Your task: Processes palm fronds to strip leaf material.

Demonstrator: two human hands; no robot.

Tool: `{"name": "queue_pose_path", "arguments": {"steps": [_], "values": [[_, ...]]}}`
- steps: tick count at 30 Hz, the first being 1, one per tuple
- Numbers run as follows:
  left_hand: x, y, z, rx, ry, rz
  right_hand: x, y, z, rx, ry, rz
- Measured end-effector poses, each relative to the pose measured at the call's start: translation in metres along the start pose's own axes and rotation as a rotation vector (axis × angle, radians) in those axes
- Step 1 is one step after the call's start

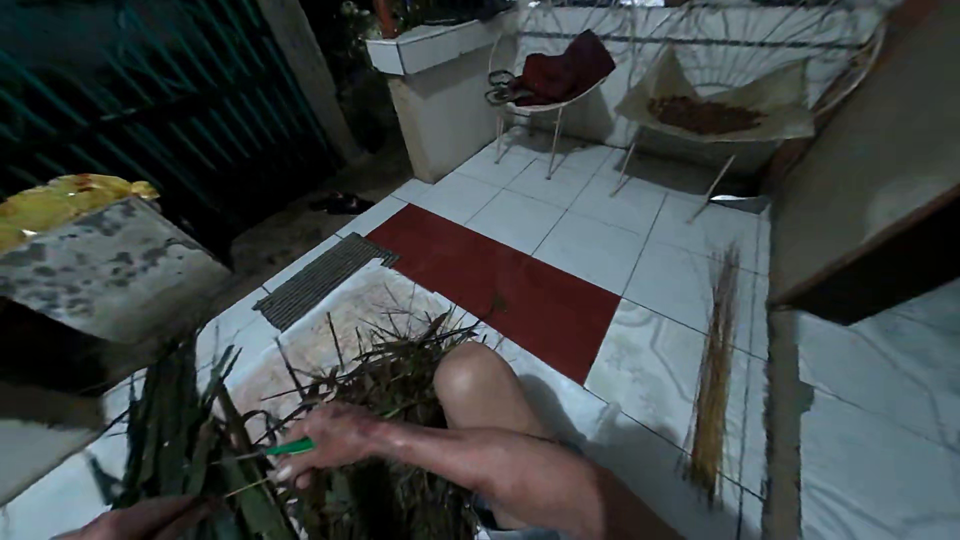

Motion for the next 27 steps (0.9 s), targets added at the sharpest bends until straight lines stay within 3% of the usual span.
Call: {"name": "queue_pose_path", "arguments": {"steps": [2, 4, 8, 11, 13, 15, 19, 23, 27], "values": [[0.002, -0.006, -0.001, 0.058, -0.171, -0.086, -0.014, 0.004, 0.005, 0.101, -0.099, 0.018], [-0.009, -0.011, -0.001, 0.103, -0.475, -0.103, -0.017, 0.014, 0.006, 0.140, -0.100, -0.059], [-0.014, -0.009, -0.013, -0.042, -0.983, 0.059, -0.001, 0.019, 0.017, 0.097, -0.104, -0.155], [-0.011, -0.012, -0.038, -0.685, -0.959, 0.295, 0.001, 0.021, 0.015, 0.082, -0.116, -0.149], [-0.004, -0.012, -0.042, -1.128, -0.821, 0.319, 0.005, 0.029, 0.007, 0.074, -0.099, -0.104], [-0.011, -0.014, -0.034, -1.338, -0.725, 0.285, 0.007, 0.047, -0.008, 0.132, -0.063, -0.066], [-0.014, -0.031, -0.017, -1.351, -0.704, 0.065, -0.004, 0.070, -0.009, 0.252, -0.164, 0.019], [-0.024, -0.040, -0.001, -1.189, -0.786, -0.023, 0.000, 0.076, 0.001, 0.123, -0.272, 0.055], [-0.036, -0.041, 0.013, -1.122, -0.801, -0.079, -0.009, 0.089, -0.010, 0.059, -0.330, 0.241]]}}
Point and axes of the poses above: each hand's wrist, its own x-axis towards the middle knuckle, its own z-axis out of the back of the hand, y = z × x, the point moved 1 cm from there along x, towards the middle knuckle, and after that the axes turned 7 degrees about -x, right-handed, at the moved point
